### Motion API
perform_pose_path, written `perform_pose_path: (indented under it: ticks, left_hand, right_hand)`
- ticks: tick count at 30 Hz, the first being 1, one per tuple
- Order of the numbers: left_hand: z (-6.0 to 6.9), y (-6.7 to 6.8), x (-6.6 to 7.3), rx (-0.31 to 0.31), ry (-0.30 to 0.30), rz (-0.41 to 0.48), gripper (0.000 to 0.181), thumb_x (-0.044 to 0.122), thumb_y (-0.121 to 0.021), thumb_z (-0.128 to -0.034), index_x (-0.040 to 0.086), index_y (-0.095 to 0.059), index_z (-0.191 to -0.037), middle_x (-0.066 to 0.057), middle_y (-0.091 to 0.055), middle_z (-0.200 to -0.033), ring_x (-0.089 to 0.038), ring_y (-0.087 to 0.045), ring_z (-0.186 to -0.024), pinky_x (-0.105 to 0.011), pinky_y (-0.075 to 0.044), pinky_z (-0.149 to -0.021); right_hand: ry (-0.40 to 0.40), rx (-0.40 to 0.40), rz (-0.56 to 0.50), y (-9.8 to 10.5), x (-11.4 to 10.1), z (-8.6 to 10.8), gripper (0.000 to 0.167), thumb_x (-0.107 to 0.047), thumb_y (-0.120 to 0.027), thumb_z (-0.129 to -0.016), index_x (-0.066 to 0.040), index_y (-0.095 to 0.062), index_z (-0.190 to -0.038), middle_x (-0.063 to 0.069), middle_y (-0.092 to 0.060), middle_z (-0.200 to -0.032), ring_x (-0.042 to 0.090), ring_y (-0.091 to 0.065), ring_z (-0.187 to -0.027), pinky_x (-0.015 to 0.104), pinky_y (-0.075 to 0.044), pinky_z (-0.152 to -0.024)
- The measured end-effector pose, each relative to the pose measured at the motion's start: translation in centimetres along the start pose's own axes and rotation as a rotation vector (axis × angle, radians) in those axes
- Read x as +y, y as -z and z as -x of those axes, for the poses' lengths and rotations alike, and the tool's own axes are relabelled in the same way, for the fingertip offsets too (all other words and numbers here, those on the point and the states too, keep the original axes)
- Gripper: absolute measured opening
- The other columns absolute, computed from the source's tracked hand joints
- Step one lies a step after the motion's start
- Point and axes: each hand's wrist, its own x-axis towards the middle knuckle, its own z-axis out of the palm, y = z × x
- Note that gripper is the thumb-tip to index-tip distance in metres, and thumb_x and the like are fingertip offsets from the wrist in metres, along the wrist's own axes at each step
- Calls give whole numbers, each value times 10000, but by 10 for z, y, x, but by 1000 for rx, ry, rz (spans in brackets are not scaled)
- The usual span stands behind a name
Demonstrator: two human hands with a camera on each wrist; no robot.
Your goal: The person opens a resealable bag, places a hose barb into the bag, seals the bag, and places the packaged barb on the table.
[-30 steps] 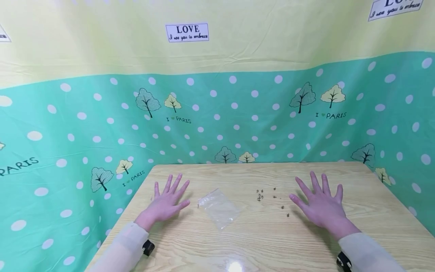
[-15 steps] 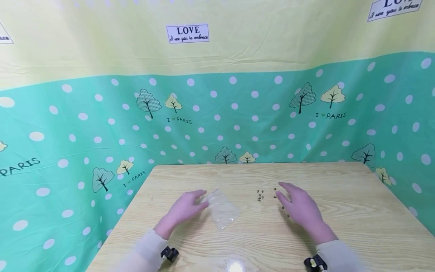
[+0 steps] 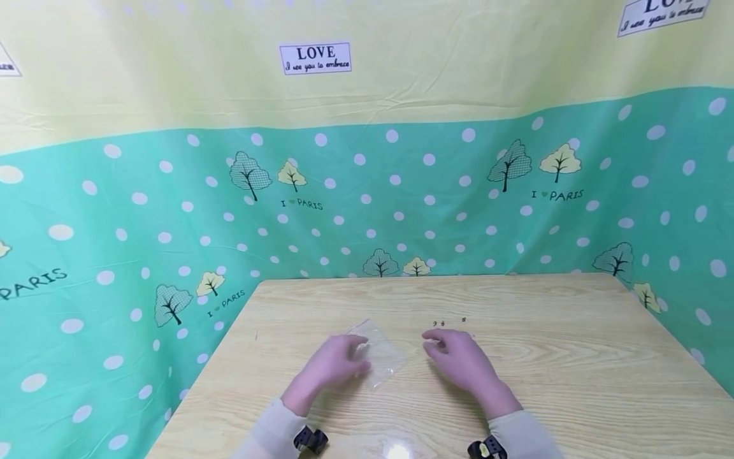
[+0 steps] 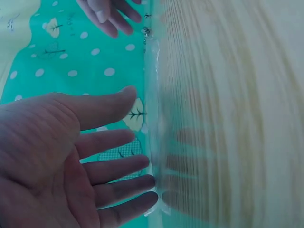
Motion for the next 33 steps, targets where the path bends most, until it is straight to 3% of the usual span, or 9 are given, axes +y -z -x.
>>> perform_pose_path:
  ticks: [3, 8, 14, 21, 27, 33]
  left_hand:
    - [0, -1, 0, -16, -12, -11, 577, 225, -882, -871, 17, -697, -1377, -156, -691, -1408, -371, -623, -1336, -551, -498, -1133]
    - [2, 0, 3, -26, -23, -31, 575, 214, -895, -853, 6, -707, -1355, -158, -692, -1401, -362, -620, -1338, -532, -493, -1142]
    - [2, -1, 7, -57, -73, -58, 555, 218, -909, -841, 14, -725, -1324, -139, -707, -1373, -341, -627, -1326, -499, -484, -1157]
    - [2, -6, 13, -123, -107, -127, 495, 228, -951, -785, 104, -790, -1236, -104, -673, -1434, -313, -606, -1353, -459, -457, -1186]
    - [2, -10, 16, -183, -157, -139, 512, 98, -931, -765, 166, -789, -1252, -18, -630, -1511, -256, -569, -1414, -412, -428, -1212]
    - [3, -11, 18, -244, -211, -141, 632, -155, -762, -770, 236, -785, -1267, 77, -596, -1543, -227, -542, -1442, -436, -410, -1228]
  right_hand:
    - [19, -26, 19, -5, -1, 0, 275, -247, -707, -1046, -117, -773, -1280, 21, -780, -1163, 201, -728, -1036, 520, -595, -984]
    - [36, -55, 14, -7, -4, 2, 261, -238, -744, -1020, -115, -783, -1247, -38, -776, -1079, 146, -712, -975, 476, -610, -938]
    - [52, -122, -21, -6, -9, 4, 295, -214, -771, -991, -103, -775, -1264, -2, -778, -1134, 132, -701, -965, 435, -619, -898]
    - [57, -195, -53, -8, -9, 5, 384, -210, -800, -954, -81, -746, -1311, 83, -758, -1224, 195, -709, -988, 508, -614, -920]
    - [70, -218, -39, -9, -11, 7, 477, -224, -819, -937, -64, -707, -1373, 123, -735, -1284, 230, -709, -1000, 538, -605, -929]
    - [68, -222, -25, -7, -14, 7, 552, -198, -839, -914, -35, -667, -1413, 137, -730, -1238, 237, -704, -978, 511, -608, -887]
